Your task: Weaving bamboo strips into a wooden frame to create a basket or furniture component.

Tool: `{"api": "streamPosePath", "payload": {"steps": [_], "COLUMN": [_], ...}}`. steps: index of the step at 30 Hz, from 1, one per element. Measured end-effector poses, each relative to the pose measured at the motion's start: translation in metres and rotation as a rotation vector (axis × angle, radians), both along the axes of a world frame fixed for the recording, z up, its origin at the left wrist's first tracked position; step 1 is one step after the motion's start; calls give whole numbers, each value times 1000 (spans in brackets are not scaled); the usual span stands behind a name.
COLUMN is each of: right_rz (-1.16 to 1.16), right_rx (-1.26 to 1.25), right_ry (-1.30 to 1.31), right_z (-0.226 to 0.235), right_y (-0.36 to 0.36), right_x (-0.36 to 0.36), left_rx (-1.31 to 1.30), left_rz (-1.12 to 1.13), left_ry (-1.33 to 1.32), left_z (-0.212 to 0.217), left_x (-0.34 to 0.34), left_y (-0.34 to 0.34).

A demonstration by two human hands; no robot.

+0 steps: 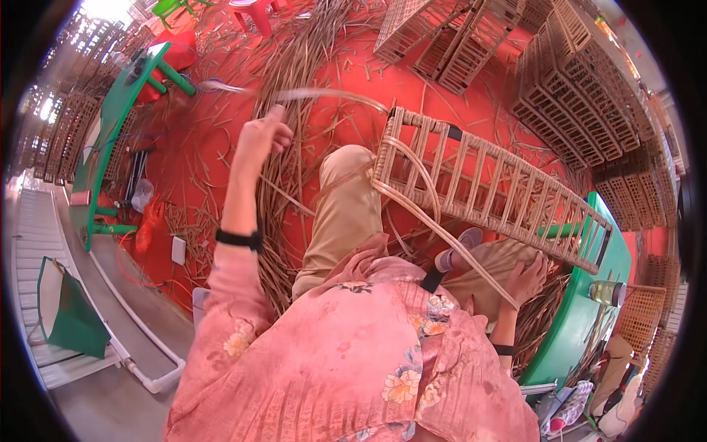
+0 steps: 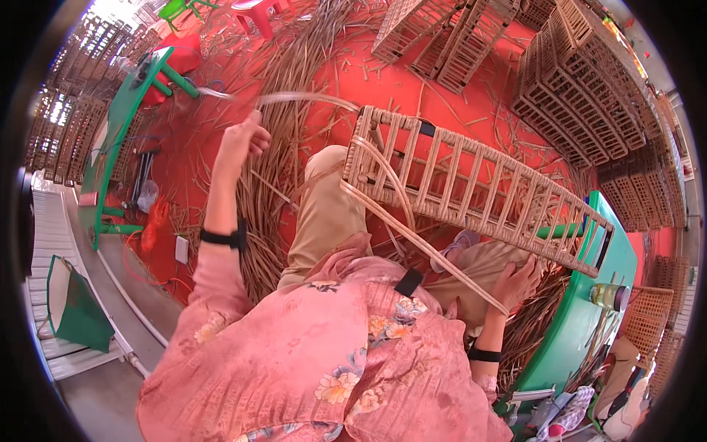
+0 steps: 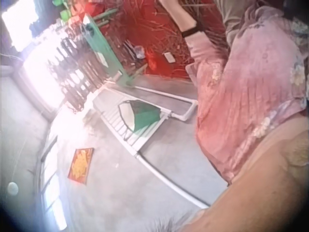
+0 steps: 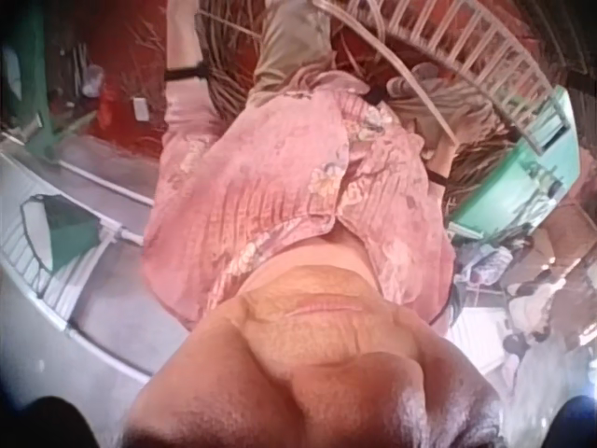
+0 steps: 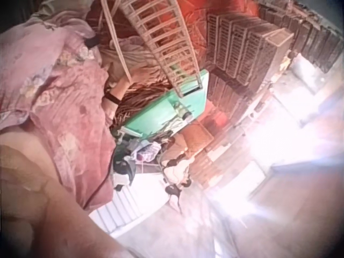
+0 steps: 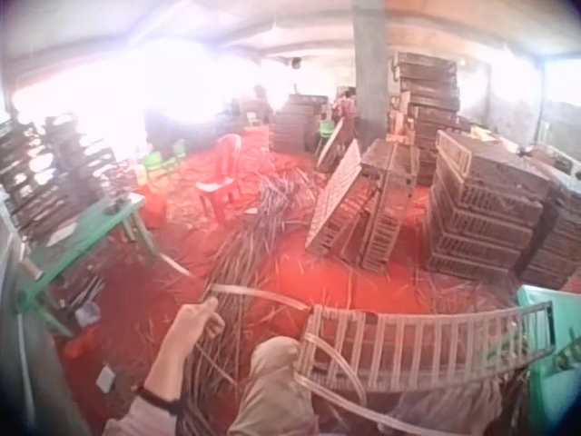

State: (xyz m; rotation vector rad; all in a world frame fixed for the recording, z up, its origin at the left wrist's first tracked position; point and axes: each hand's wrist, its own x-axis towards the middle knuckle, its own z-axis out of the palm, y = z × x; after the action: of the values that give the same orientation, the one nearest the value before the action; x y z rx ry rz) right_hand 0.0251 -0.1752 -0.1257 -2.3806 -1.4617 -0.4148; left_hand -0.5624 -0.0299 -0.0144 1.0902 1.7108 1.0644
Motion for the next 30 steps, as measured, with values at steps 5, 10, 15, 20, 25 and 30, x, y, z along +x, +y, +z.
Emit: {"api": "streamPosePath", "payload": {"steps": [5, 10, 15, 20, 25, 30], "right_rz": [-75, 54, 199, 546, 807, 978], "right_rx": [-79, 7, 211, 367, -161, -534], "right_ry": [-12, -151, -152, 23, 742, 1264], "right_z": [16, -31, 4, 24, 32, 43], "right_y": [7, -19, -25, -21, -15, -10], "right_x": [-11, 17, -8, -53, -92, -119], "left_rx": [587, 664, 534, 292, 270, 349], "left_rz": [-585, -1114, -1420, -1501, -1535, -1454], "left_ry": [137, 489, 716, 682, 580, 471], "left_z": [84, 73, 82, 88, 87, 79], "left_x": [99, 147, 164, 175, 180, 184], "left_y": [-35, 3, 11, 8, 3, 0]}}
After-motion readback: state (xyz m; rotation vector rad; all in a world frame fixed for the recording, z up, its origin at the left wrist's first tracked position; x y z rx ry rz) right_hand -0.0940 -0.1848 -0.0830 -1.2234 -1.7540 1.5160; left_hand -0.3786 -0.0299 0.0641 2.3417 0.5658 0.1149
